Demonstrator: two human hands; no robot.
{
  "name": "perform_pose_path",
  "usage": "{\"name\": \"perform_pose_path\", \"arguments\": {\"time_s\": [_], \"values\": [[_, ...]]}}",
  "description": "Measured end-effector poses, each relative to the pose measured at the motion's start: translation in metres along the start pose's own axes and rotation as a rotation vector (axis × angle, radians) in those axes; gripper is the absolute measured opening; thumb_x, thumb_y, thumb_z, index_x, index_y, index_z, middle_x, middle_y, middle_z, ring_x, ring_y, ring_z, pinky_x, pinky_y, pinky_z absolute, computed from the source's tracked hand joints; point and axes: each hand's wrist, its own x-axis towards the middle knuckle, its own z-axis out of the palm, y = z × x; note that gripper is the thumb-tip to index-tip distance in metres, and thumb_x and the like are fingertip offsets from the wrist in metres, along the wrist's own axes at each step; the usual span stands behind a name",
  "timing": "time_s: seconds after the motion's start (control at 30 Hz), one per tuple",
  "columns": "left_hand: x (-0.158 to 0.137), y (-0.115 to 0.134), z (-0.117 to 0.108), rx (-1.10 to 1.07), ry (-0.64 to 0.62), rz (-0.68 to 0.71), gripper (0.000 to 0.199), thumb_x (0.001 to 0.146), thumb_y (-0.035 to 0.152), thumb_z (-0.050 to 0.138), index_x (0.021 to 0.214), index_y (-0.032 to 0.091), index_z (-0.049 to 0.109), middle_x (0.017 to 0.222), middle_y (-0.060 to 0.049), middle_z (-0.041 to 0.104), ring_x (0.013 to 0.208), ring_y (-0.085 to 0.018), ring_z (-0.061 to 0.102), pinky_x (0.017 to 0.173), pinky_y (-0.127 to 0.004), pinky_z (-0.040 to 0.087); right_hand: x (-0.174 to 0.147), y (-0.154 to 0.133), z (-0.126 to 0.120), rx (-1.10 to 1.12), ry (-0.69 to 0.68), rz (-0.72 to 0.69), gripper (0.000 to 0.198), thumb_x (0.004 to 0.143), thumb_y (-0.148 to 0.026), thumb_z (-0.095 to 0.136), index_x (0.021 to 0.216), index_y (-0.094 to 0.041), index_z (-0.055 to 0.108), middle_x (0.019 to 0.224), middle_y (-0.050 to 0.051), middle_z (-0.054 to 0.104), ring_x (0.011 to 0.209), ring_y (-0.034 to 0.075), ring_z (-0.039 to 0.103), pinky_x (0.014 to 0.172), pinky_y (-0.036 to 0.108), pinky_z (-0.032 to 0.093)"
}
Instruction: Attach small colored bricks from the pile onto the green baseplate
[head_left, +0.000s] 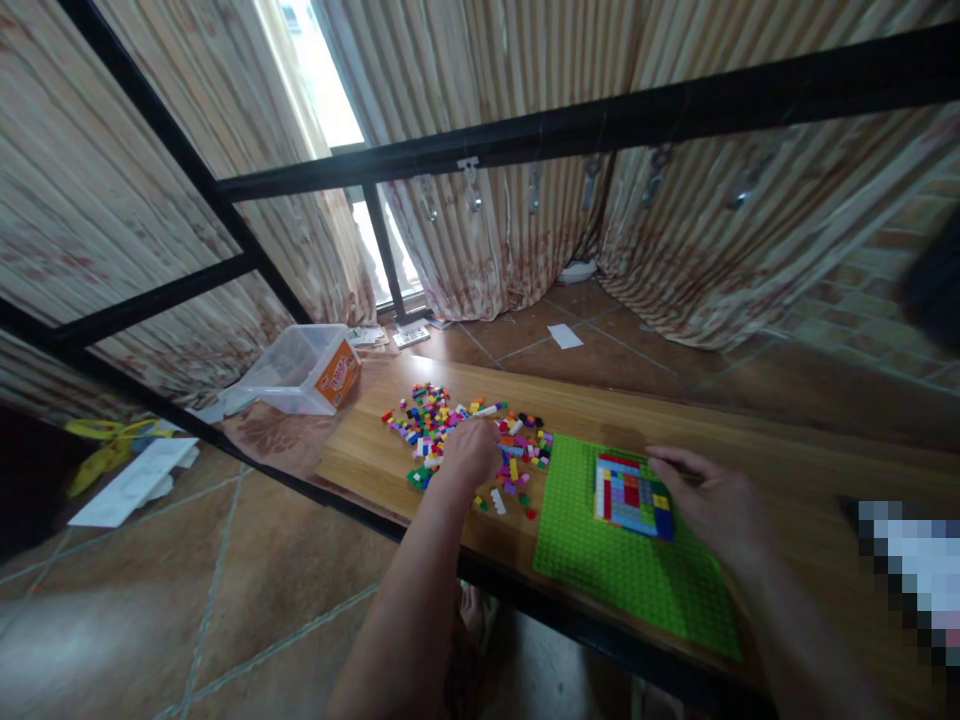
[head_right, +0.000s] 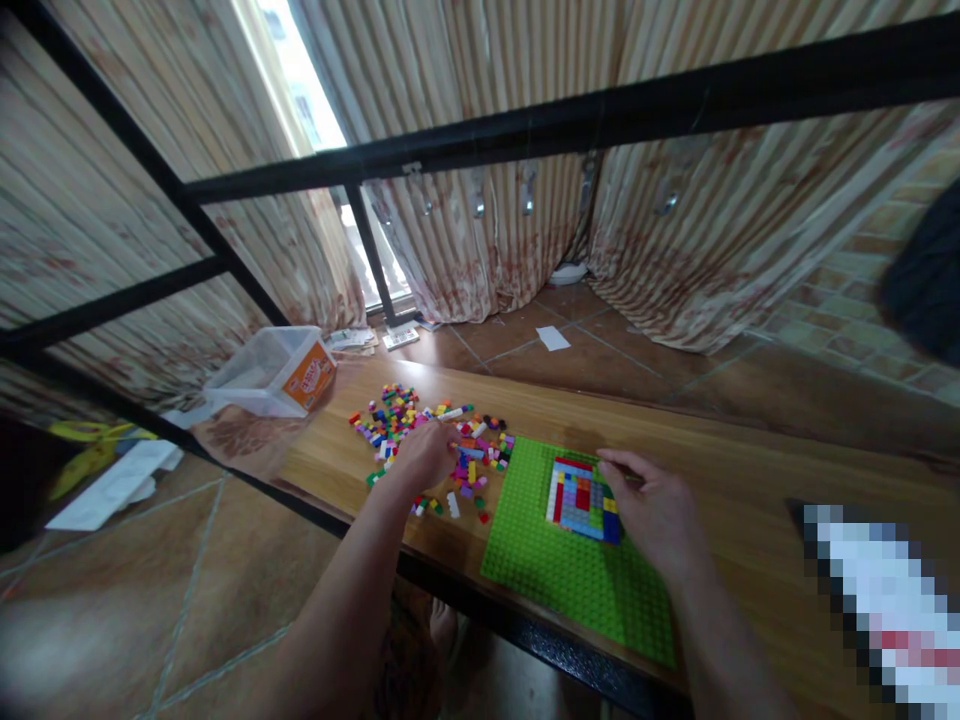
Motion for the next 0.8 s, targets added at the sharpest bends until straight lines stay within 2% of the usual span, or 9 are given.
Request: {"name": "perform_pose_path", "arguments": {"time_s": [0.1,0.33,0.53,0.8], "values": [[-0.001,0.008,-0.003,0.109,-0.095,-0.01,0.024,0.075,0.011,0.055,0.086,0.018,0.075,0.094,-0.014,0.073,0.095,-0.028,0.067,0.086,-0.036,0.052,0.0,0.002,-0.001,-0.011,-0.002,-0.012,0.032,0.079,-0.05,0.06,0.092,-0.026,0.076,0.096,0.006,0.077,0.079,0.025,0.071,0.072,0.04,0.055],[-0.004,0.011,-0.004,0.117,-0.16,0.042,0.023,0.075,0.012,0.058,0.092,0.018,0.072,0.104,-0.013,0.07,0.096,-0.026,0.067,0.085,-0.032,0.052,0.0,0.003,-0.003,-0.028,0.002,-0.017,0.032,0.078,-0.05,0.061,0.092,-0.026,0.077,0.094,0.005,0.077,0.078,0.025,0.071,0.071,0.039,0.055],[0.002,0.013,0.0,0.163,-0.139,-0.021,0.024,0.077,0.009,0.053,0.093,0.018,0.069,0.105,-0.011,0.07,0.099,-0.023,0.066,0.085,-0.031,0.051,0.0,0.0,-0.004,-0.034,-0.023,-0.003,0.036,0.077,-0.052,0.059,0.092,-0.025,0.076,0.1,0.006,0.077,0.087,0.026,0.071,0.079,0.04,0.055],[-0.001,0.014,-0.003,0.162,-0.08,0.005,0.023,0.084,0.01,0.048,0.095,0.014,0.068,0.098,-0.013,0.07,0.097,-0.024,0.064,0.084,-0.032,0.049,-0.001,-0.002,-0.007,-0.031,-0.03,-0.002,0.034,0.08,-0.051,0.058,0.093,-0.026,0.076,0.101,0.005,0.077,0.091,0.026,0.071,0.084,0.042,0.054]]}}
